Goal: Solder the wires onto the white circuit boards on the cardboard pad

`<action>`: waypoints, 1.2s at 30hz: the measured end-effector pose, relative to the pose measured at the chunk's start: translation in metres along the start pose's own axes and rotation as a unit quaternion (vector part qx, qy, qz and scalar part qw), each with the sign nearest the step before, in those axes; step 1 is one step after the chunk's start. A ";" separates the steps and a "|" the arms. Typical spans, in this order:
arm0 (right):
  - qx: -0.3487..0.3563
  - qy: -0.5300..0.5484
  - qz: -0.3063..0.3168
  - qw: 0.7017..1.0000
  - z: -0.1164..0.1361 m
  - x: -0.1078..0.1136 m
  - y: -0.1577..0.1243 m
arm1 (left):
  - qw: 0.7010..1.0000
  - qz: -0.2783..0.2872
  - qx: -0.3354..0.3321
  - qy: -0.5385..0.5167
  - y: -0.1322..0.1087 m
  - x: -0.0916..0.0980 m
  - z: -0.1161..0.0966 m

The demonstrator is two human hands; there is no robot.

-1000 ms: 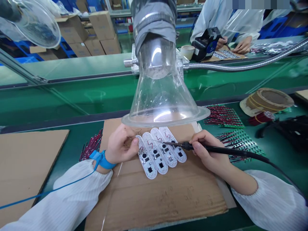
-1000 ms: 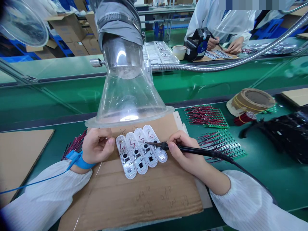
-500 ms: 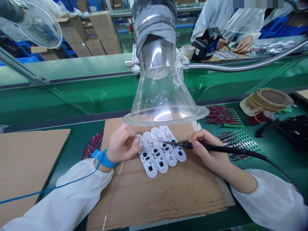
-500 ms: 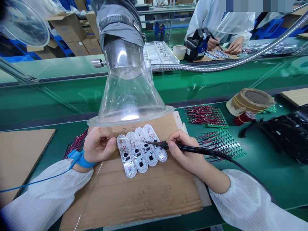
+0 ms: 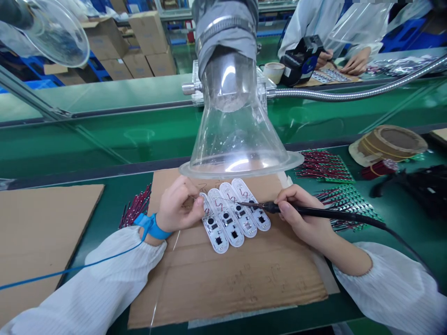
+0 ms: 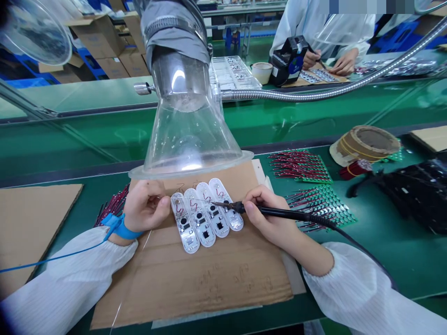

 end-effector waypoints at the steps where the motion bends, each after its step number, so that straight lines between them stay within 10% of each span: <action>1: 0.001 0.003 -0.006 1.000 0.000 0.001 0.000 | 1.000 -0.004 0.000 -0.003 0.000 0.000 0.000; 36: 0.026 -0.071 0.052 0.996 0.010 -0.009 -0.002 | 1.000 -0.004 0.000 -0.003 0.004 0.000 0.001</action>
Point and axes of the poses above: each hand's wrist, its own y-axis towards the middle knuckle, its own x-axis out of the back of the hand, z = x × y, the point moved 7 cm from there along y, towards the middle knuckle, and after that the axes turned 12 degrees about -z, right-handed, at the moved point
